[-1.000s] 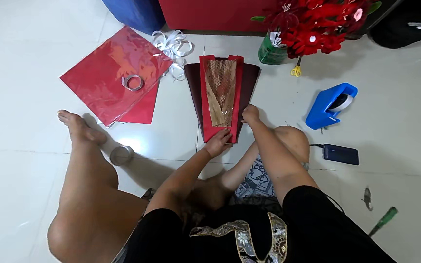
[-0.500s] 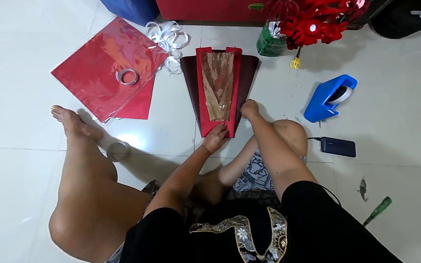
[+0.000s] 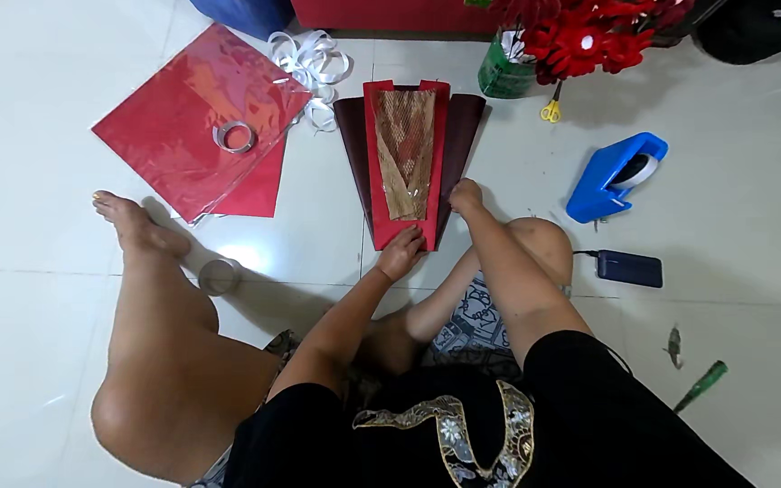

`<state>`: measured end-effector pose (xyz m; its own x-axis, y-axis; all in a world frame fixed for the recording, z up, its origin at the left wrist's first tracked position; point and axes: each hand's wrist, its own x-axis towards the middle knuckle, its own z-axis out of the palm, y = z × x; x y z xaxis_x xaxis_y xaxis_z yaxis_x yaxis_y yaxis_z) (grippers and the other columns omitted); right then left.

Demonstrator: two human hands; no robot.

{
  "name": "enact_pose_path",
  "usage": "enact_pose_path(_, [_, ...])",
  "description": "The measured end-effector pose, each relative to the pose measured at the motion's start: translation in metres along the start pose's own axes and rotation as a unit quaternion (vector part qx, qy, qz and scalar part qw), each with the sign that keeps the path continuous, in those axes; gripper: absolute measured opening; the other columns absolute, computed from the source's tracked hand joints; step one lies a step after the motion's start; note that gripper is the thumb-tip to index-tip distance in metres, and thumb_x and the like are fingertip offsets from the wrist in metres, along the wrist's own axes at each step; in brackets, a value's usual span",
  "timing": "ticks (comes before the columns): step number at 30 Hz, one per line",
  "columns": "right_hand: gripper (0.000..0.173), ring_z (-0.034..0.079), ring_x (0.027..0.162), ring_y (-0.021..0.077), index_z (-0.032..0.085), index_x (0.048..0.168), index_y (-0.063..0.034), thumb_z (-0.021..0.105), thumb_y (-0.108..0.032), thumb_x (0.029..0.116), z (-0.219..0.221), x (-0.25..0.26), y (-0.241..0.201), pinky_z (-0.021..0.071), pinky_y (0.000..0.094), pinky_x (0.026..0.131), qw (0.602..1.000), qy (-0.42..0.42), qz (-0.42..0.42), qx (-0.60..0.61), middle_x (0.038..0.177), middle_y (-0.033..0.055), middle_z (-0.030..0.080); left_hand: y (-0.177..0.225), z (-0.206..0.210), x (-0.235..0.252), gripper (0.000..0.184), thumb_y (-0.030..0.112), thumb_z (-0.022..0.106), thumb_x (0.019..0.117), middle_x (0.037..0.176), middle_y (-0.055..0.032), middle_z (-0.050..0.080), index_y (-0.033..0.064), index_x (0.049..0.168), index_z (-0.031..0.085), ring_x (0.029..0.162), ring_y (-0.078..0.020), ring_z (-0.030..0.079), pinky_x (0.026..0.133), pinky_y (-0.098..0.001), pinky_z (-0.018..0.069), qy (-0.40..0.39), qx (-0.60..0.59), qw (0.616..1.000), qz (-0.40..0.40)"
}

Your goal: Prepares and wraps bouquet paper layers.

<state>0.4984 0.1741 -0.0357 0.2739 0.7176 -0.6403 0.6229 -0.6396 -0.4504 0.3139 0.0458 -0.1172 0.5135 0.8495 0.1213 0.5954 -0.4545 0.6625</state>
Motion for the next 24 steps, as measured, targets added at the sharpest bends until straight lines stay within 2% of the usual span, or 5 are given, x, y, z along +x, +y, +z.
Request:
enact_pose_path(7, [0.037,0.062,0.123,0.0422,0.058,0.132,0.0064,0.062,-0.002,0.096,-0.002,-0.006,0.0,0.0507,0.0589,0.102,1.0,0.002,-0.013,-0.009,0.132,0.0297,0.061,-0.001,0.005,0.0,0.036,0.022,0.061,0.102,0.137,-0.0239,0.064,-0.0028,0.126,0.07,0.135,-0.0388,0.057,0.116,-0.046,0.0434,0.021,0.014,1.0,0.006])
enact_pose_path(11, [0.036,0.062,0.121,0.0428,0.058,0.131,0.0066,0.06,-0.002,0.096,-0.001,-0.004,0.002,0.0512,0.0595,0.101,1.0,0.0,-0.022,0.003,0.131,0.0295,0.062,0.0,0.007,-0.001,0.031,0.023,0.059,0.1029,0.135,-0.0233,0.065,0.005,0.123,0.074,0.133,-0.0418,0.057,0.114,-0.0511,0.0446,0.038,0.028,0.998,0.03])
enact_pose_path(16, [0.036,0.062,0.122,0.0432,0.059,0.131,0.0054,0.061,-0.003,0.0956,-0.002,-0.004,0.001,0.0505,0.0609,0.101,1.0,-0.005,-0.019,-0.006,0.131,0.0292,0.062,0.0,0.013,-0.001,0.028,0.024,0.058,0.1037,0.134,-0.0193,0.067,0.0099,0.118,0.077,0.132,-0.0416,0.058,0.113,-0.0527,0.0455,0.048,0.056,0.997,0.036])
enact_pose_path(20, [0.038,0.064,0.118,0.0442,0.058,0.132,0.0072,0.062,-0.005,0.0966,-0.001,-0.005,0.001,0.0513,0.0606,0.099,0.999,0.002,-0.031,-0.007,0.13,0.0309,0.062,-0.001,0.015,-0.002,0.028,0.02,0.054,0.105,0.134,-0.0199,0.067,0.0099,0.117,0.077,0.133,-0.0436,0.057,0.114,-0.0547,0.0439,0.037,0.073,0.996,0.043])
enact_pose_path(24, [0.037,0.063,0.121,0.0433,0.058,0.131,0.006,0.061,-0.003,0.0956,0.0,-0.003,-0.002,0.0521,0.0604,0.099,0.999,0.013,-0.03,-0.027,0.131,0.0297,0.062,-0.003,0.017,-0.002,0.03,0.025,0.054,0.1048,0.134,-0.0199,0.067,0.0106,0.118,0.077,0.133,-0.0442,0.057,0.113,-0.0553,0.0442,0.04,0.095,0.993,0.056])
